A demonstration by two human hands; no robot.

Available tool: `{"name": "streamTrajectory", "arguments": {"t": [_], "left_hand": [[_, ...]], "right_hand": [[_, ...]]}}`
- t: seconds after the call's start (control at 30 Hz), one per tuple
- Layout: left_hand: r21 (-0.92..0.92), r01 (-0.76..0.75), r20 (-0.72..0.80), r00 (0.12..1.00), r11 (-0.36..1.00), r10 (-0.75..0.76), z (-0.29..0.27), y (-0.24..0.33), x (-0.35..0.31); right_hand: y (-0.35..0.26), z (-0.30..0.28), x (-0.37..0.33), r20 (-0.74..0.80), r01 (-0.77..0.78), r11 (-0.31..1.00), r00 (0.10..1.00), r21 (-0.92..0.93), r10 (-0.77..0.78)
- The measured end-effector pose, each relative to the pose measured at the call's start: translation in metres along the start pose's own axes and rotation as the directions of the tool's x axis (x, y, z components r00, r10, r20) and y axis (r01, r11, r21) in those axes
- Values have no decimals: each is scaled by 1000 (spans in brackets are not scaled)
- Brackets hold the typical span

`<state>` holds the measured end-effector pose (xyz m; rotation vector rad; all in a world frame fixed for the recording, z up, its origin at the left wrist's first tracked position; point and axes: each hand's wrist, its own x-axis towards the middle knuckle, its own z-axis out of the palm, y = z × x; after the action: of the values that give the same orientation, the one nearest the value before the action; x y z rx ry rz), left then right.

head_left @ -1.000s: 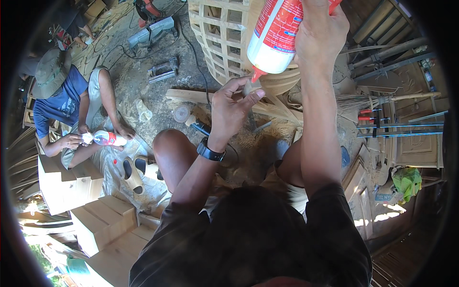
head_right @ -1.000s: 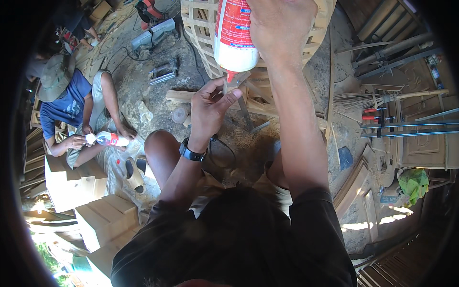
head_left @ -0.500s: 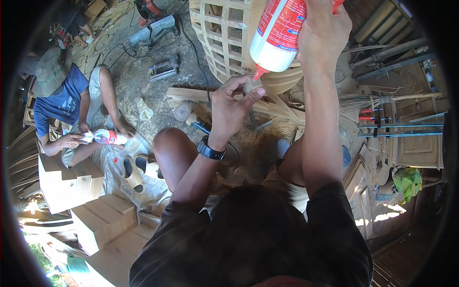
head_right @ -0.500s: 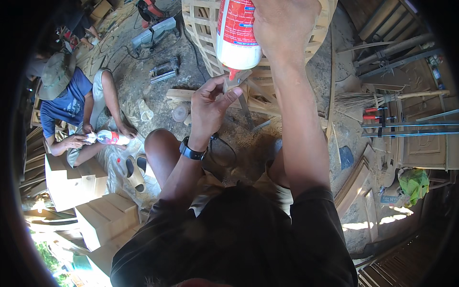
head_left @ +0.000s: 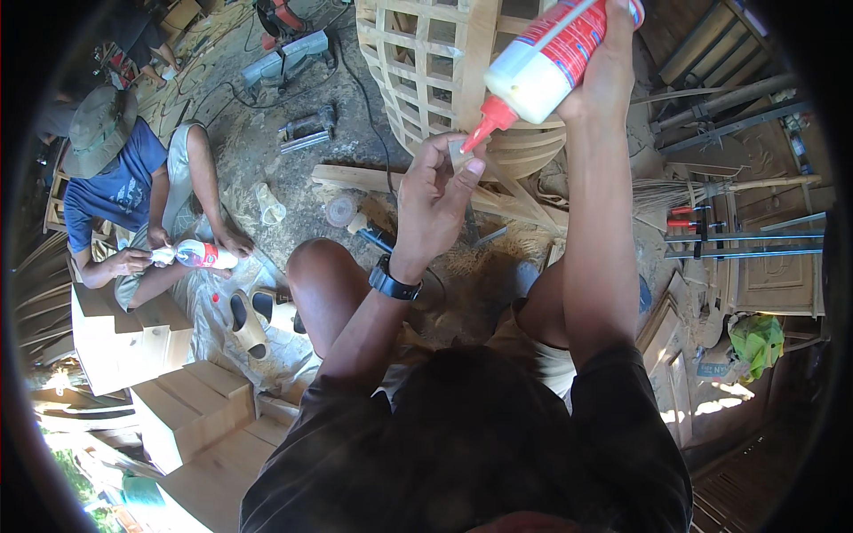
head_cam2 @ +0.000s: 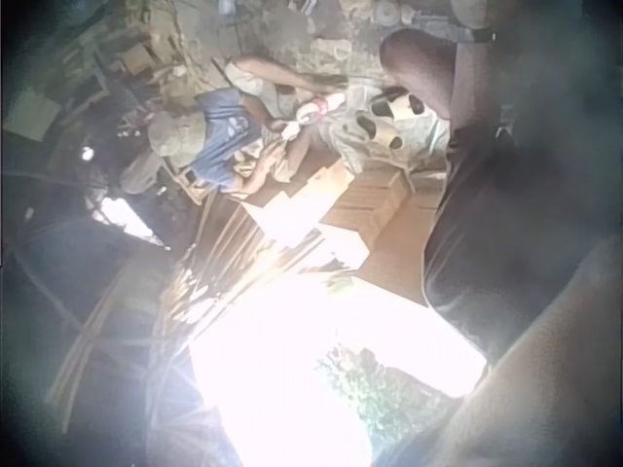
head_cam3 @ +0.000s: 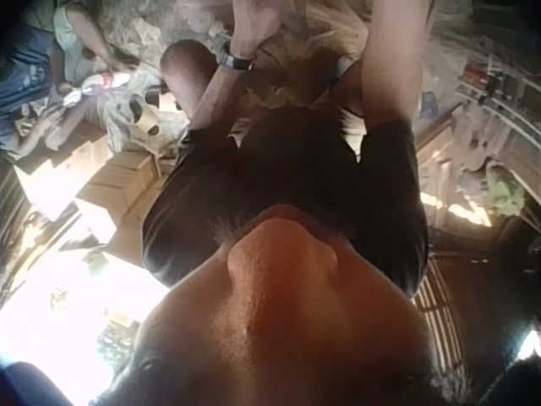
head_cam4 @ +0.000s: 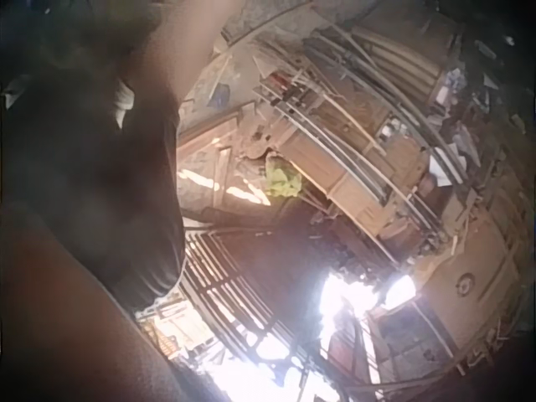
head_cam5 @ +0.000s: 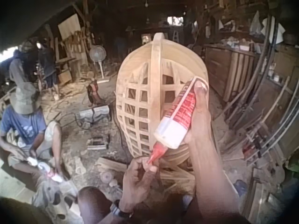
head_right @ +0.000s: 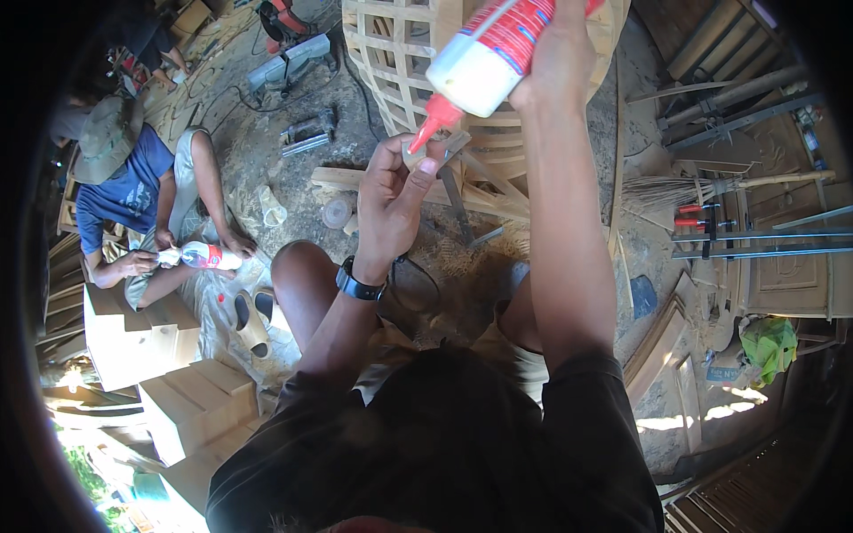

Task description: The person sands a wooden piece using a power sander, applies glue to it, fits it into a curved wooden lattice frame, and secures it with a nail gun.

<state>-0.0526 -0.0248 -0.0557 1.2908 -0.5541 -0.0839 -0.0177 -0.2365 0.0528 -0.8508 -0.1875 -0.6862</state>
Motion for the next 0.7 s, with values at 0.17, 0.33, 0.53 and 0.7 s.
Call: {"name": "streamTrajectory", "arguments": {"t": [0.17,0.33,0.53,0.7], "left_hand": [[-57,-103,-96,991,993,97,5,12,-1],[294,-263,-116,945,919,307,14,38,14],[531,-420,7,870,735,492,7,56,23],[583,-588,284,794,561,537,-10,65,33]], "right_hand": [[26,-33,-4,-126,-206,952,963,226,239],[29,-36,-3,-152,-265,925,937,274,314],[24,-27,-7,-275,-229,945,917,231,290],[20,-39,-6,-197,-203,948,947,247,254]]}}
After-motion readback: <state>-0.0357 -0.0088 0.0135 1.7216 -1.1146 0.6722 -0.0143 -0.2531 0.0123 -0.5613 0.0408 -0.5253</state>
